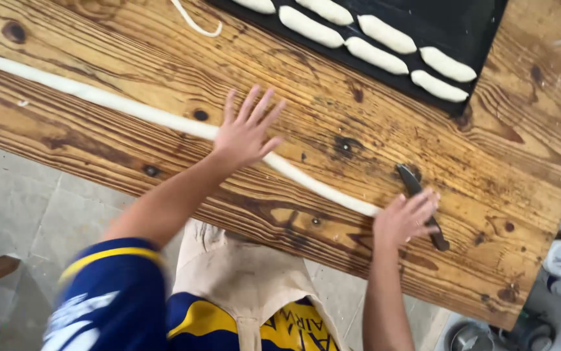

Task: Rolling out dough into strips, cutting them into smaller pieces, and placing them on a baking tray

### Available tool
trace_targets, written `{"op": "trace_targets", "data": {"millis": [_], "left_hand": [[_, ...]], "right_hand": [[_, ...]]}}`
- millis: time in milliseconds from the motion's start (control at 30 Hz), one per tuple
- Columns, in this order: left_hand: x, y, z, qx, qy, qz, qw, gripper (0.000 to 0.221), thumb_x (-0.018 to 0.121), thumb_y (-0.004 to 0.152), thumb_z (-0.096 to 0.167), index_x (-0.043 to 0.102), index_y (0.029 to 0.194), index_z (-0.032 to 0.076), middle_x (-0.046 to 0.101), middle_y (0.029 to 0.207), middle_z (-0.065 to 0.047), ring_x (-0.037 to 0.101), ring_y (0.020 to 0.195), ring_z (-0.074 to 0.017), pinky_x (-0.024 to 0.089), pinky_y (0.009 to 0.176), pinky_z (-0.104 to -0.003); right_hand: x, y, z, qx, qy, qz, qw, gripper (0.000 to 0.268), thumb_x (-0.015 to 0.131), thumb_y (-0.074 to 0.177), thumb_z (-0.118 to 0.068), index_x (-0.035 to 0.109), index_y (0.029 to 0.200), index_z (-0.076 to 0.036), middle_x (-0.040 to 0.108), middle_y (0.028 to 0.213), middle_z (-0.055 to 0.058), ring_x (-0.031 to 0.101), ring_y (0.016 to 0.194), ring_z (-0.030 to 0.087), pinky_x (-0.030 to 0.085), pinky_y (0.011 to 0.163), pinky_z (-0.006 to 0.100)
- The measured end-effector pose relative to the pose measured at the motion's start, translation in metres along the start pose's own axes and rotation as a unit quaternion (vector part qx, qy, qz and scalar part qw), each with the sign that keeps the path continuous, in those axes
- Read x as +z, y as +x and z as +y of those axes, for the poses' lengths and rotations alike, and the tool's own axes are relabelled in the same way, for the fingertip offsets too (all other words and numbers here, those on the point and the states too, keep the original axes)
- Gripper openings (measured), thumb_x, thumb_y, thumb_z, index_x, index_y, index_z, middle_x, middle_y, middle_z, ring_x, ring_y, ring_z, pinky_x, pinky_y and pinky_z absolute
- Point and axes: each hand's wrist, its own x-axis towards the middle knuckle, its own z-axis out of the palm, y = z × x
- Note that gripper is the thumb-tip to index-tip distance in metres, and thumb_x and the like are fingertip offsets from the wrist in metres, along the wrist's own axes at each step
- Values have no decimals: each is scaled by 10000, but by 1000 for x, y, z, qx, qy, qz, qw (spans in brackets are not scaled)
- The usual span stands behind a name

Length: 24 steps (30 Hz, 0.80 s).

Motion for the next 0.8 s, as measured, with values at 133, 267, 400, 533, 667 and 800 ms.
{"op": "trace_targets", "data": {"millis": [133, 267, 400, 533, 667, 800], "left_hand": [[-7, 41, -3, -178, -102, -142, 968, 745, 207, 1048, 619, 169, 1680, 225, 92, 1725, -190, -10, 1572, -433, -47, 1224, -661], [-23, -29, 13, -177, -74, -113, 975, 881, 391, 962, 659, 242, 1667, 152, 280, 1633, -338, 140, 1523, -566, 10, 1156, -767], [-48, -113, 8, -102, -118, -144, 977, 754, 369, 972, 622, 282, 1646, 298, 273, 1677, -152, 182, 1540, -471, 32, 1165, -767], [-63, -139, -81, -57, -30, -145, 987, 663, 335, 968, 615, 321, 1605, 434, 339, 1677, -30, 248, 1564, -327, 81, 1201, -712], [-29, -86, -199, -118, -1, -11, 993, 651, 343, 1031, 600, 426, 1613, 318, 356, 1674, -108, 282, 1533, -411, 208, 1182, -659], [-78, -8, -257, -197, -100, -242, 945, 683, 168, 1081, 570, 46, 1654, 219, -43, 1716, -94, -99, 1552, -284, -97, 1267, -450]], "right_hand": [[-24, 3, -158, -167, 192, -26, 967, 641, 594, 1009, -106, 366, 1598, 1, 326, 1627, 274, 273, 1505, 464, 90, 1211, 625], [-35, -59, -246, -242, 121, -147, 952, 616, 465, 1031, -366, 321, 1625, -294, 351, 1672, -2, 267, 1553, 243, -21, 1205, 680], [-17, -90, -212, -269, 103, -164, 943, 588, 373, 1051, -456, 273, 1627, -395, 274, 1690, -65, 221, 1556, 202, -38, 1213, 616], [-9, -92, -194, -277, 71, -177, 942, 572, 367, 1051, -449, 304, 1616, -379, 224, 1708, -32, 216, 1556, 242, 96, 1217, 635], [13, -37, -228, -244, 69, -54, 966, 605, 405, 1052, -299, 293, 1646, -335, 298, 1684, 26, 315, 1517, 325, 148, 1185, 663], [-24, 9, -287, -43, 58, -189, 979, 594, 233, 1094, -470, 200, 1629, -213, 130, 1711, 11, 120, 1560, 229, -6, 1230, 597]]}}
